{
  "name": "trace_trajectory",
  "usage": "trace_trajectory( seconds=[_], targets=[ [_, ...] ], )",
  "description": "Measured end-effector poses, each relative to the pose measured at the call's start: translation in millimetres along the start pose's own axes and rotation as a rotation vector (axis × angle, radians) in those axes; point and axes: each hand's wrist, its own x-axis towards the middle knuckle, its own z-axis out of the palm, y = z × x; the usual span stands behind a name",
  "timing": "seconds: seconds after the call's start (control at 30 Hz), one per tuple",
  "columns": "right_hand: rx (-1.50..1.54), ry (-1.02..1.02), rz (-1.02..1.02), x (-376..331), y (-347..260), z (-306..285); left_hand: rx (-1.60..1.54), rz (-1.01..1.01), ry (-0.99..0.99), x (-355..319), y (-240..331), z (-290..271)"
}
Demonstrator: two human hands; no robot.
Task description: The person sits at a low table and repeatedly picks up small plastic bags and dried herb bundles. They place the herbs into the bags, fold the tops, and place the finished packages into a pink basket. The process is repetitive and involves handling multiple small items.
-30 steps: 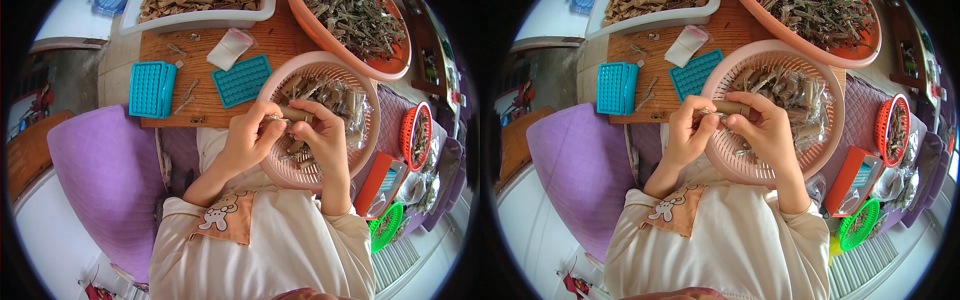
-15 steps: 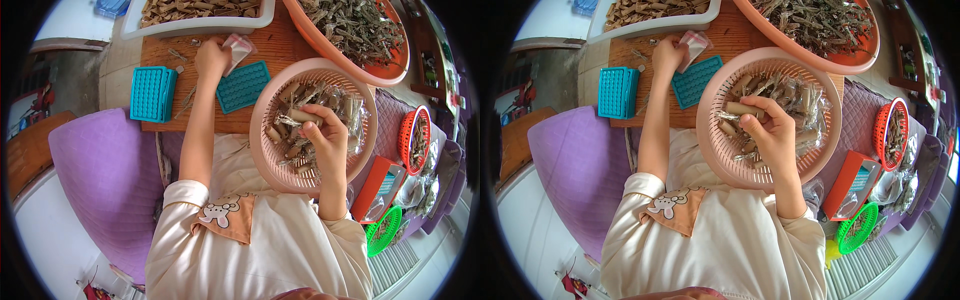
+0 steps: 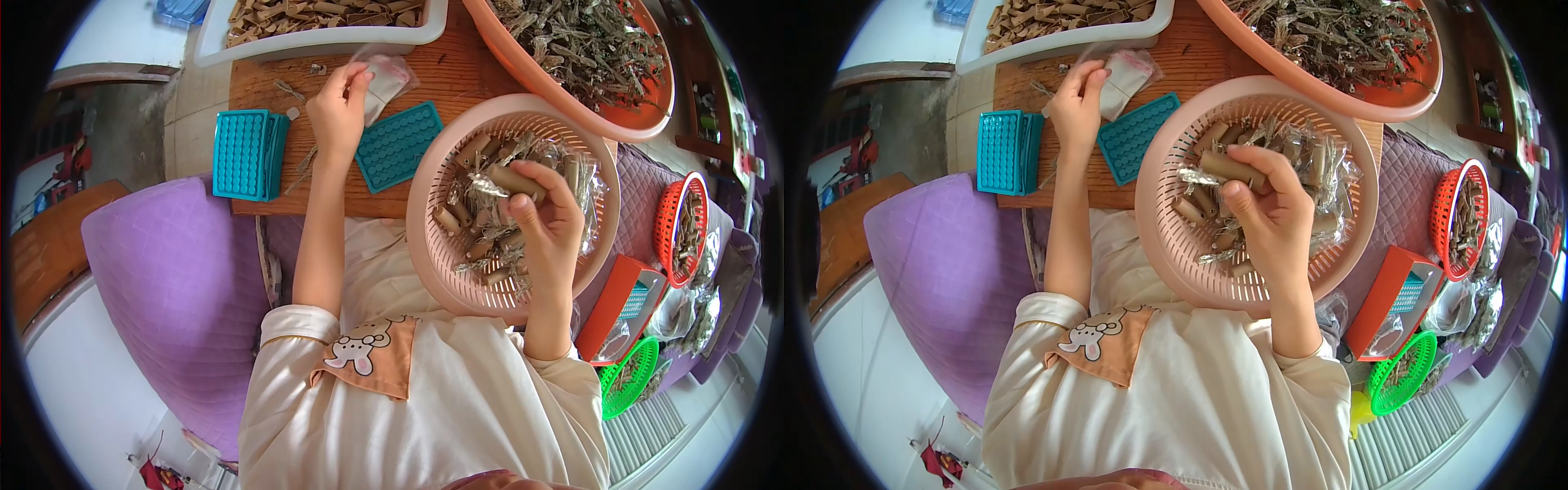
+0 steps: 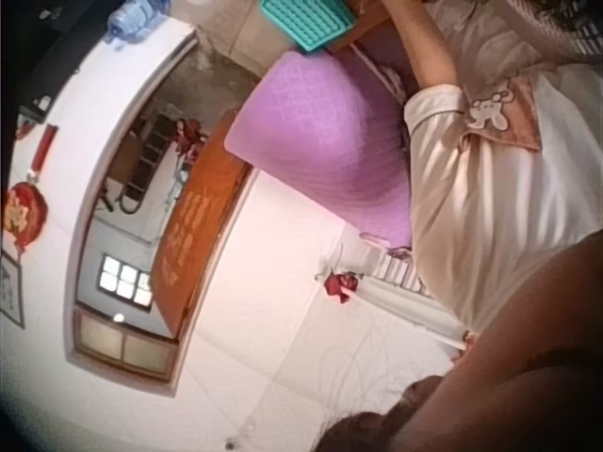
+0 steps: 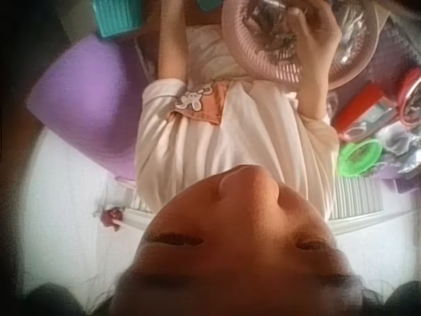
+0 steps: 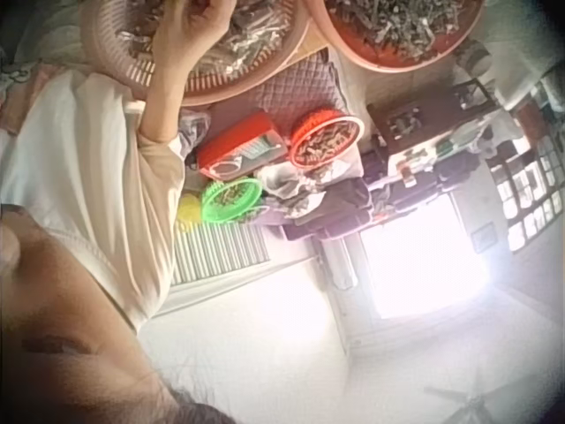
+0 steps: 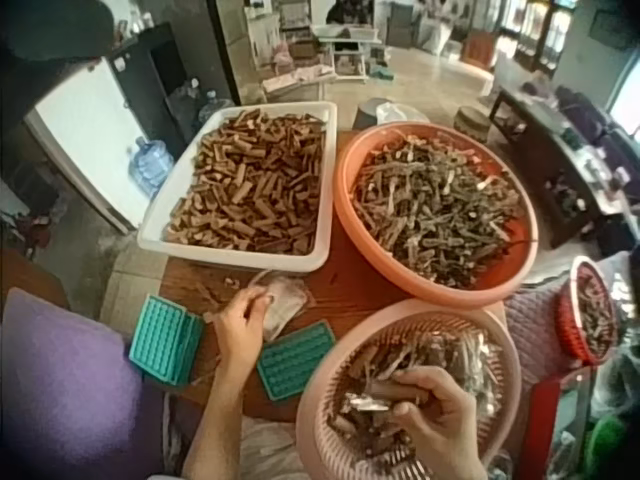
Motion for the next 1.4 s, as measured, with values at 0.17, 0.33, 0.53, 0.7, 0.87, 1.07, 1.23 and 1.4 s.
trace_trajectory(
  seconds=[0.17,0.33,0.53,0.7,0.87,1.07,1.23,1.4],
  targets=[
    [-0.385,0.049,-0.378,2.4,-12.1,-4.0,-0.424,-0.276,-0.255,-19.3,45.3,-21.8],
    [-0.622,-0.009,-0.672,3.0,-32.3,-6.6,-0.3,-0.278,-0.583,-40.8,87.7,-48.9],
    [-0.569,-0.01,-0.773,5.7,-34.7,-0.4,-0.424,-0.381,-0.898,-50.3,114.9,-59.5],
    [-0.652,-0.079,-0.838,10.6,-41.9,1.1,-0.474,-0.425,-1.071,-47.7,118.2,-62.5],
    [-0.636,-0.064,-0.893,15.3,-38.4,-1.0,-0.49,-0.443,-1.035,-53.7,119.0,-57.9],
    [-0.693,-0.087,-1.008,18.4,-42.1,-9.0,-0.547,-0.461,-1.094,-52.6,114.0,-60.6],
    [-0.636,-0.169,-0.917,16.7,-43.8,-4.7,-0.536,-0.464,-1.07,-52.4,117.0,-58.5],
    [-0.628,-0.203,-0.779,15.8,-37.4,4.2,-0.475,-0.351,-0.962,-57.8,117.2,-51.8]
  ],
)
